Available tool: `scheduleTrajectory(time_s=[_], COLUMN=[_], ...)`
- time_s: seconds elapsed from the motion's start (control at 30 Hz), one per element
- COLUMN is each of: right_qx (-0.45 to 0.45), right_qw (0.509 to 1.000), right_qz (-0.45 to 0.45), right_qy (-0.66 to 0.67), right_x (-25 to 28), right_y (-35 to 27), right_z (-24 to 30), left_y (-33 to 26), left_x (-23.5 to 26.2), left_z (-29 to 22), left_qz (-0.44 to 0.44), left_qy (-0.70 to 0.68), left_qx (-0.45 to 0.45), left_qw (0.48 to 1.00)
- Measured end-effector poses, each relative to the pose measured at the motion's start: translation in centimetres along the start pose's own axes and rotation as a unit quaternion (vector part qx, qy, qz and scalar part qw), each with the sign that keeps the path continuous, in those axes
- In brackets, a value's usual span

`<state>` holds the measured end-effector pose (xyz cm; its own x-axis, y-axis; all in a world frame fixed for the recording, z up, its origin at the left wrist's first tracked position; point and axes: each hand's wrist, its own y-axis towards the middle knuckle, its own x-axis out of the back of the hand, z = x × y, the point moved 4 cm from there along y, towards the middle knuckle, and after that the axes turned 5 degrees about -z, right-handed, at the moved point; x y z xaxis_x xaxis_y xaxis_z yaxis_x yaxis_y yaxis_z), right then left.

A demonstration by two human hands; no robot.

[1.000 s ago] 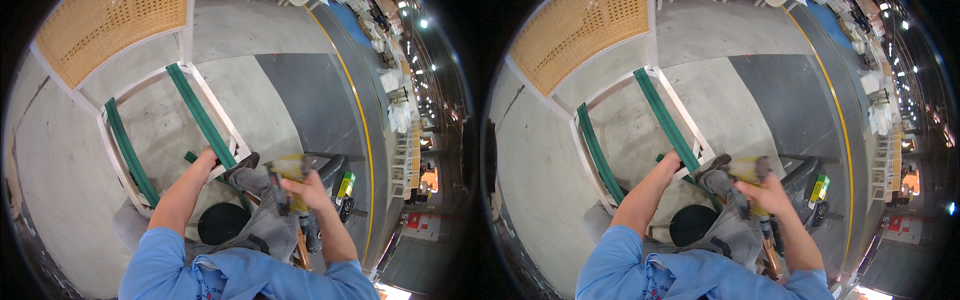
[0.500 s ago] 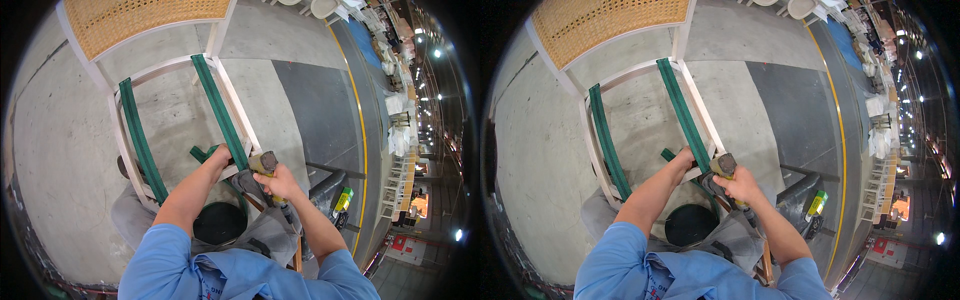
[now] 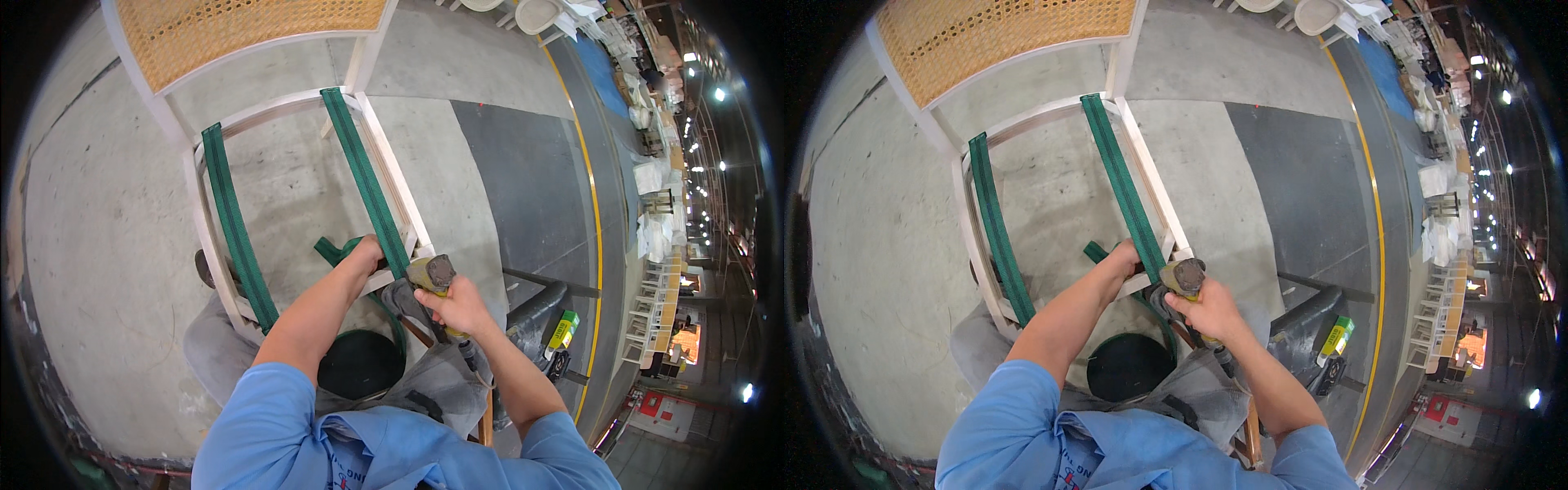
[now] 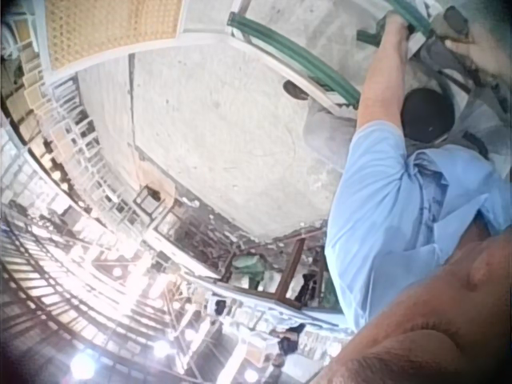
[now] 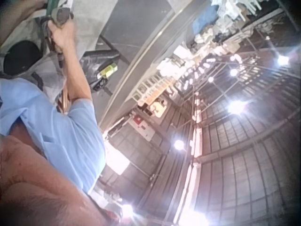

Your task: The person sits on the floor and attaches green fabric strips to the seat frame of a white chair using a staple gun. A second person hands the recorder a dark fabric cushion, which the recorder then staples to the chair seat.

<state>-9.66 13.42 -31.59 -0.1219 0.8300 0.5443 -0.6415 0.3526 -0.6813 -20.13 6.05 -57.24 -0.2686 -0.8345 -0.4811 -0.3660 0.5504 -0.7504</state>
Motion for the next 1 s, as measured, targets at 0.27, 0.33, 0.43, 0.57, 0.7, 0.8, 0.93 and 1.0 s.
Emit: scheduleTrajectory(time_s=[0.27, 0.33, 0.43, 0.57, 0.7, 0.8, 0.93, 1.0], right_qx=[0.011, 0.024, 0.037, 0.035, 0.062, 0.080, 0.113, 0.115], right_qw=[1.000, 1.000, 0.998, 0.995, 0.986, 0.973, 0.964, 0.967], right_qz=[0.012, 0.014, 0.015, 0.019, -0.018, -0.043, -0.046, -0.042], right_qy=[-0.011, 0.001, 0.045, 0.097, 0.153, 0.211, 0.235, 0.223], right_x=[-1.0, -1.2, -0.9, 0.7, 3.9, 5.6, 5.9, 5.9], right_y=[-0.5, -0.6, -0.6, -1.6, -2.7, -3.5, -3.6, -3.7], right_z=[0.7, 0.6, 0.3, -0.4, -2.1, -3.6, -3.9, -4.0], left_y=[-0.3, -0.4, -0.5, -2.2, -8.7, -15.9, -19.8, -18.9], left_x=[0.0, -0.1, 0.1, 1.5, 1.2, 0.5, -0.4, -0.7], left_z=[0.1, -0.1, -0.4, -1.2, -4.8, -5.9, 1.3, 5.3], left_qz=[0.012, 0.011, 0.002, -0.068, -0.255, -0.307, -0.067, -0.032], left_qy=[-0.015, 0.002, 0.040, 0.281, 0.501, 0.443, 0.335, 0.240], left_qx=[0.007, 0.007, 0.003, -0.015, -0.166, -0.315, -0.138, -0.026], left_qw=[1.000, 1.000, 0.999, 0.957, 0.810, 0.781, 0.930, 0.970])
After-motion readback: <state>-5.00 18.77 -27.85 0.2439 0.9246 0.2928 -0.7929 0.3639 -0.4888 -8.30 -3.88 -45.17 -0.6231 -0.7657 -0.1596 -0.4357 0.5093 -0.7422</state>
